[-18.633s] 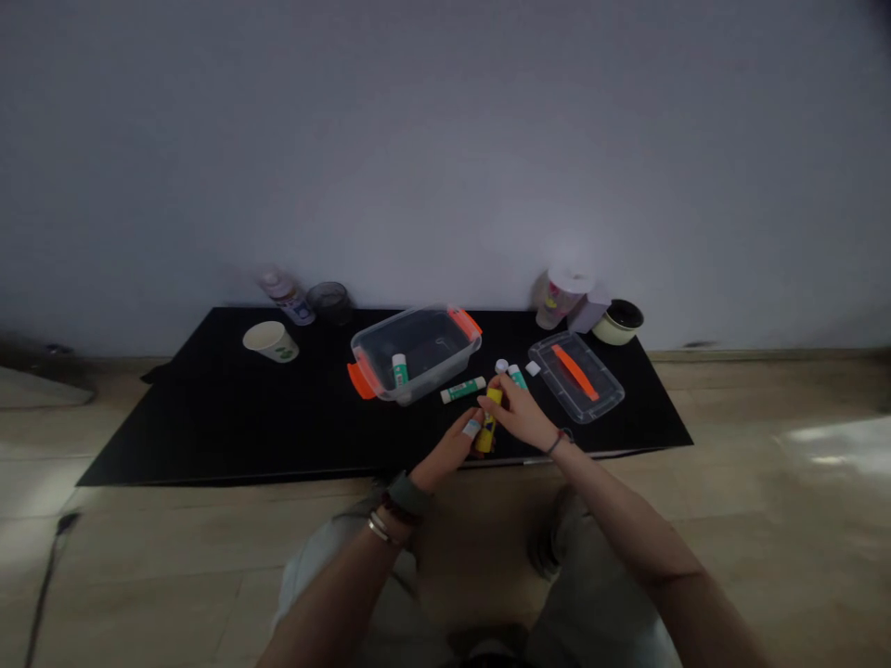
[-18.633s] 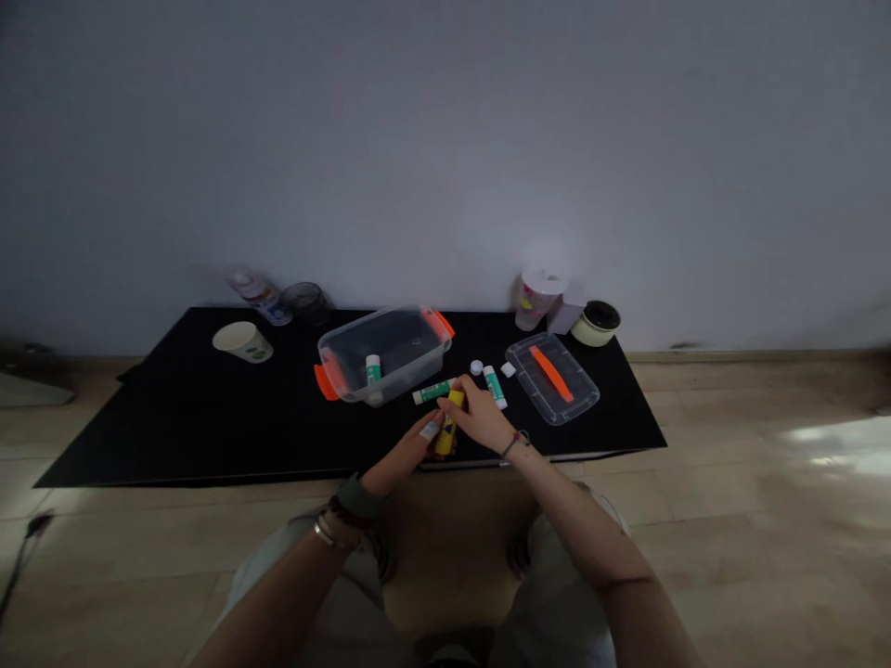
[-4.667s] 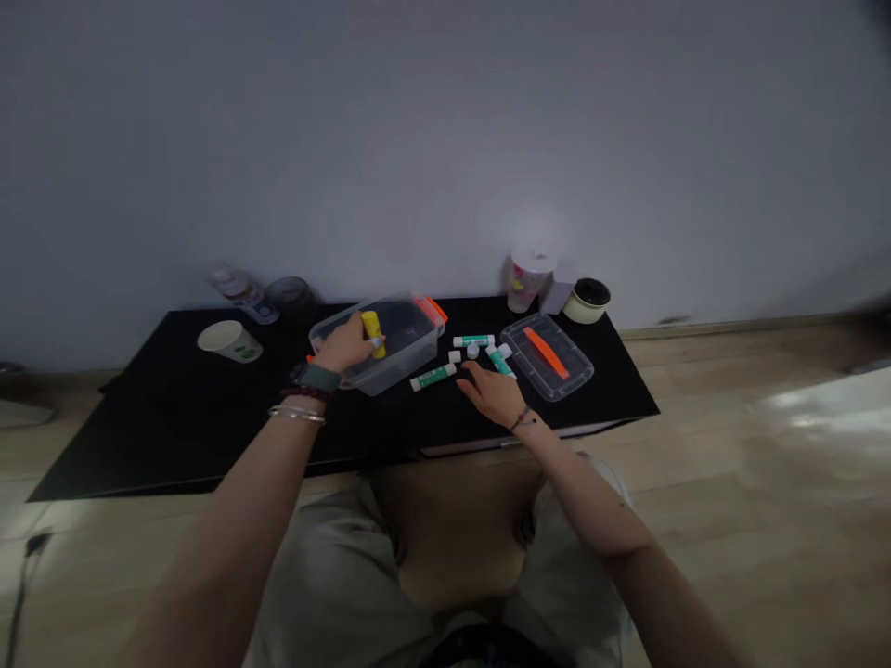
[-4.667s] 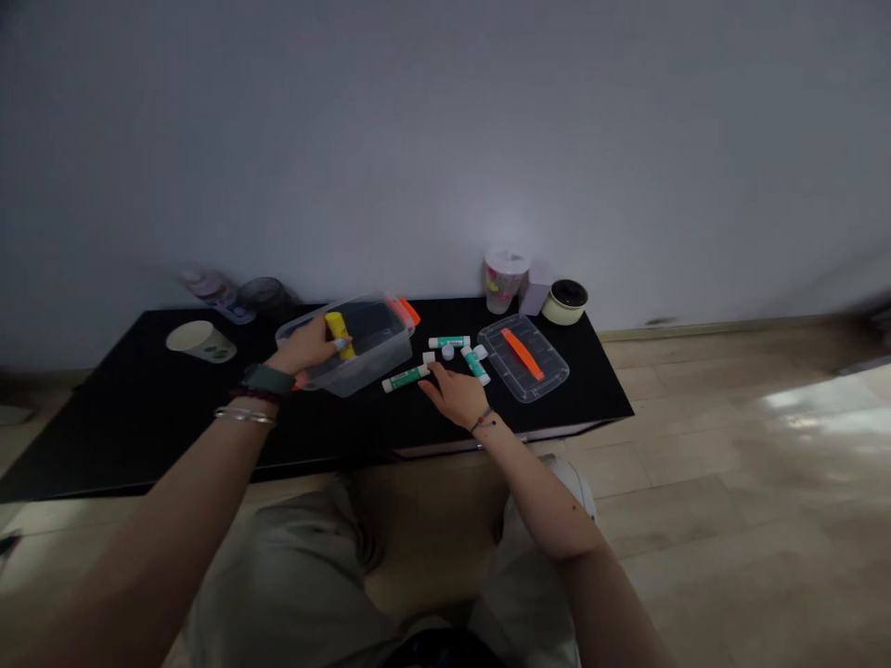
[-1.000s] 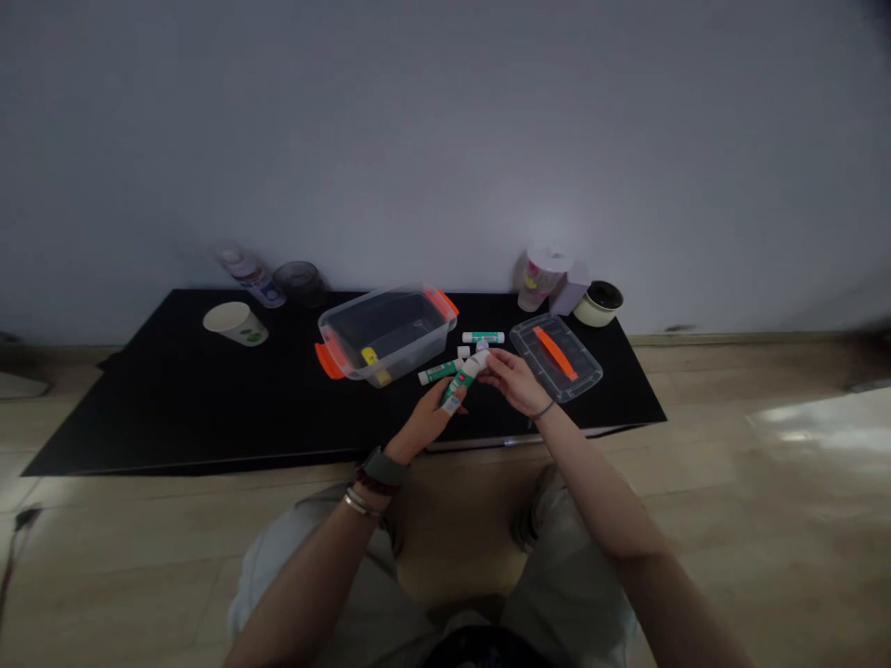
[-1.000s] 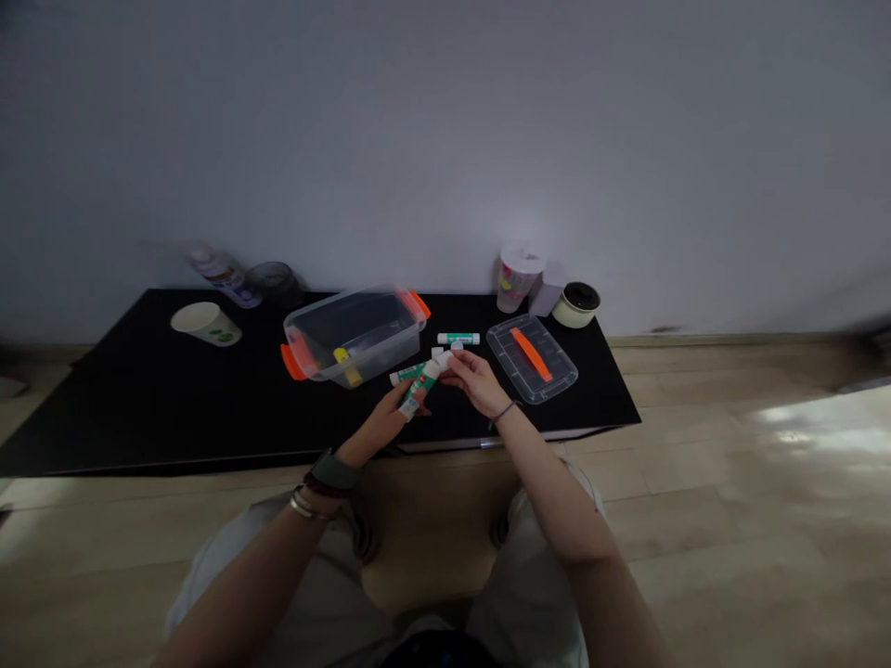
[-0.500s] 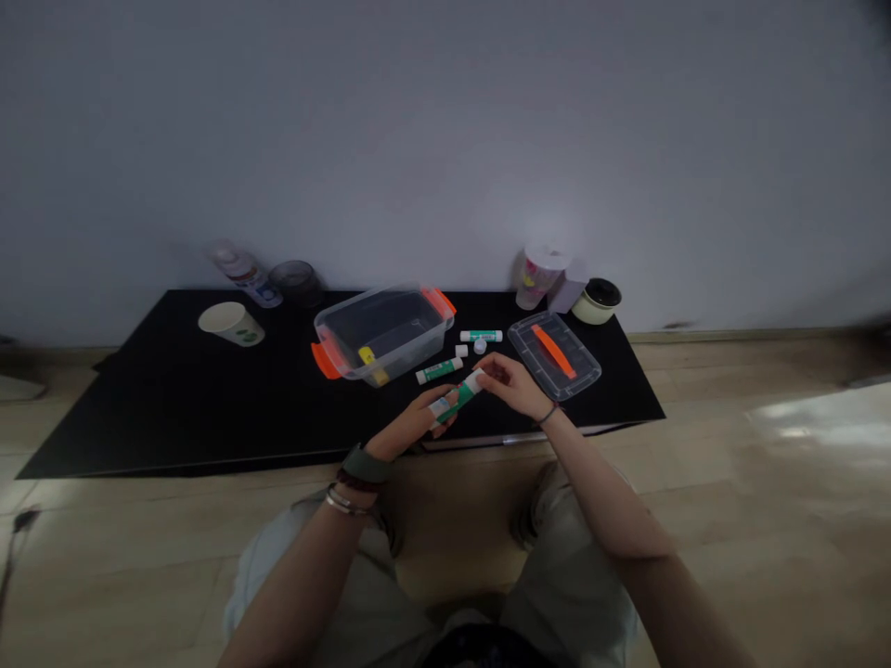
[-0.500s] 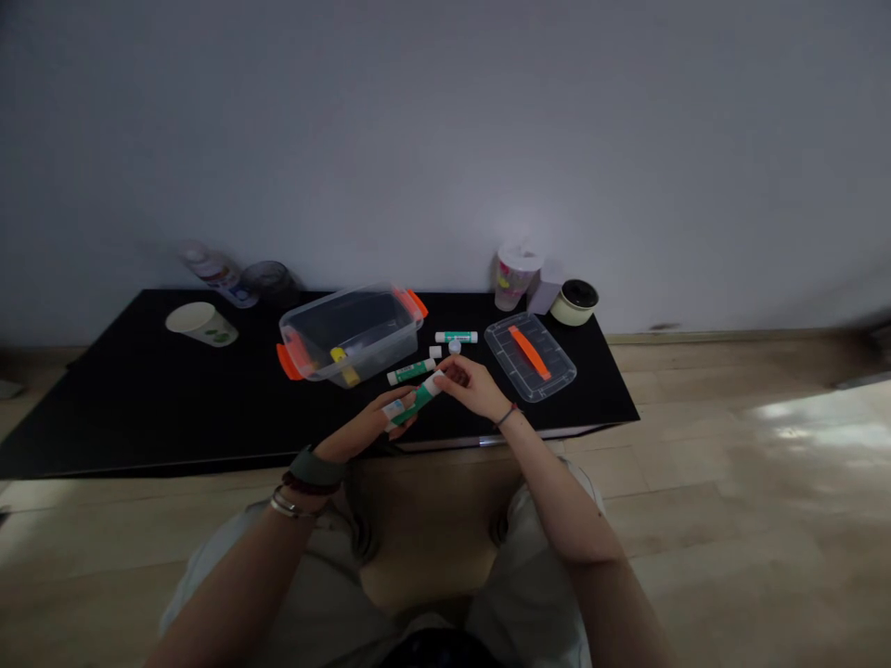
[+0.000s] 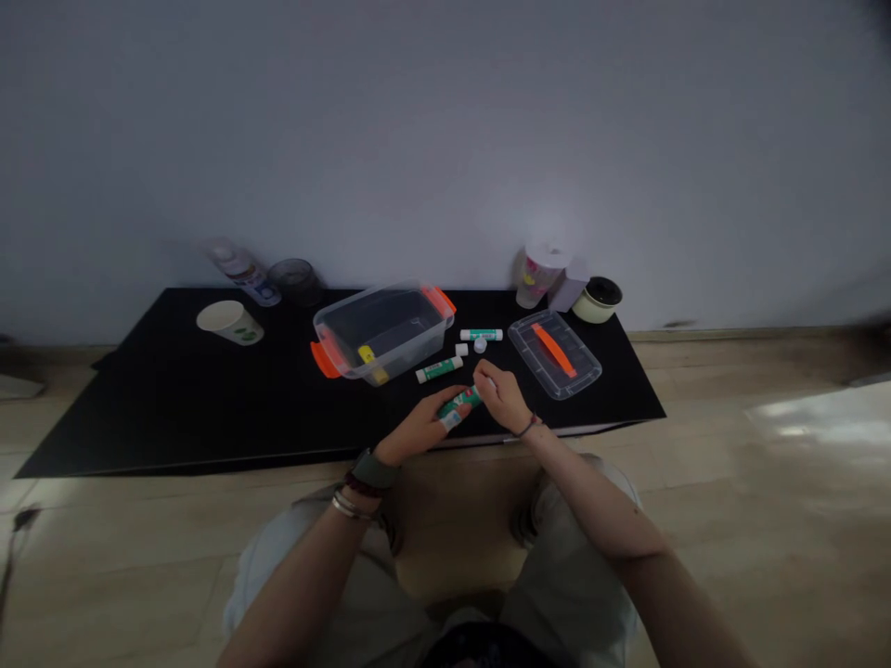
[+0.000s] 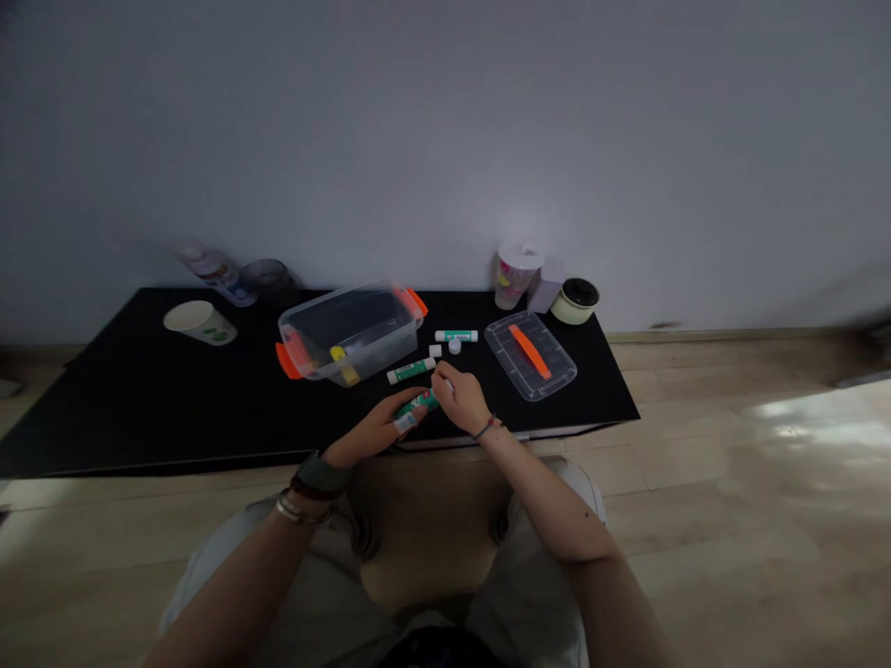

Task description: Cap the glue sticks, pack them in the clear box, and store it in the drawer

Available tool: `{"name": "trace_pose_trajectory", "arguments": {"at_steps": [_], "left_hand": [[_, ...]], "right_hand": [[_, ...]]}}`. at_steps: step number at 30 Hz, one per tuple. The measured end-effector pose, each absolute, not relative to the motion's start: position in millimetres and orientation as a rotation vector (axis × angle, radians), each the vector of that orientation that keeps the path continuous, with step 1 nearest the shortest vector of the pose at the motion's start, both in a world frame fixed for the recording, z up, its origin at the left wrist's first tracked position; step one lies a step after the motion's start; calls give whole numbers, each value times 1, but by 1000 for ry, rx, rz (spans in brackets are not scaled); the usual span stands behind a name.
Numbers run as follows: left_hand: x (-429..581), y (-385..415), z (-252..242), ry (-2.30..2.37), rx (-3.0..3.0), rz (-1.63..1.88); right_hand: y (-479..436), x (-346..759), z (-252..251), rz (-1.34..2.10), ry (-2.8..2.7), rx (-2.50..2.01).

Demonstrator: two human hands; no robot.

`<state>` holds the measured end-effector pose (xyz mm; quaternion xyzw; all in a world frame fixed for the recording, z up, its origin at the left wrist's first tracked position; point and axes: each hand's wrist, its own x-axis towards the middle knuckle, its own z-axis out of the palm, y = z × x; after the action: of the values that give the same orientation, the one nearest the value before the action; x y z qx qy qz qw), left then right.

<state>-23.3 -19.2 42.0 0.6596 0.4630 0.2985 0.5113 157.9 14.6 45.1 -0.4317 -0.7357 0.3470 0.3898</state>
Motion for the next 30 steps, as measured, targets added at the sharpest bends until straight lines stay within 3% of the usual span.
{"name": "trace_pose_trajectory", "arguments": {"at_steps": [19, 25, 30], "left_hand": [[-14, -26, 26, 1506, 2229, 534], [-19, -18, 42, 1312, 1920, 590], [-21, -19, 45, 1034, 1418, 663]], "right_hand": [[22, 148, 17, 976, -1779, -1339], [21, 150, 27, 1088, -1675, -1244], [18, 157, 52, 945, -1843, -1076]]}}
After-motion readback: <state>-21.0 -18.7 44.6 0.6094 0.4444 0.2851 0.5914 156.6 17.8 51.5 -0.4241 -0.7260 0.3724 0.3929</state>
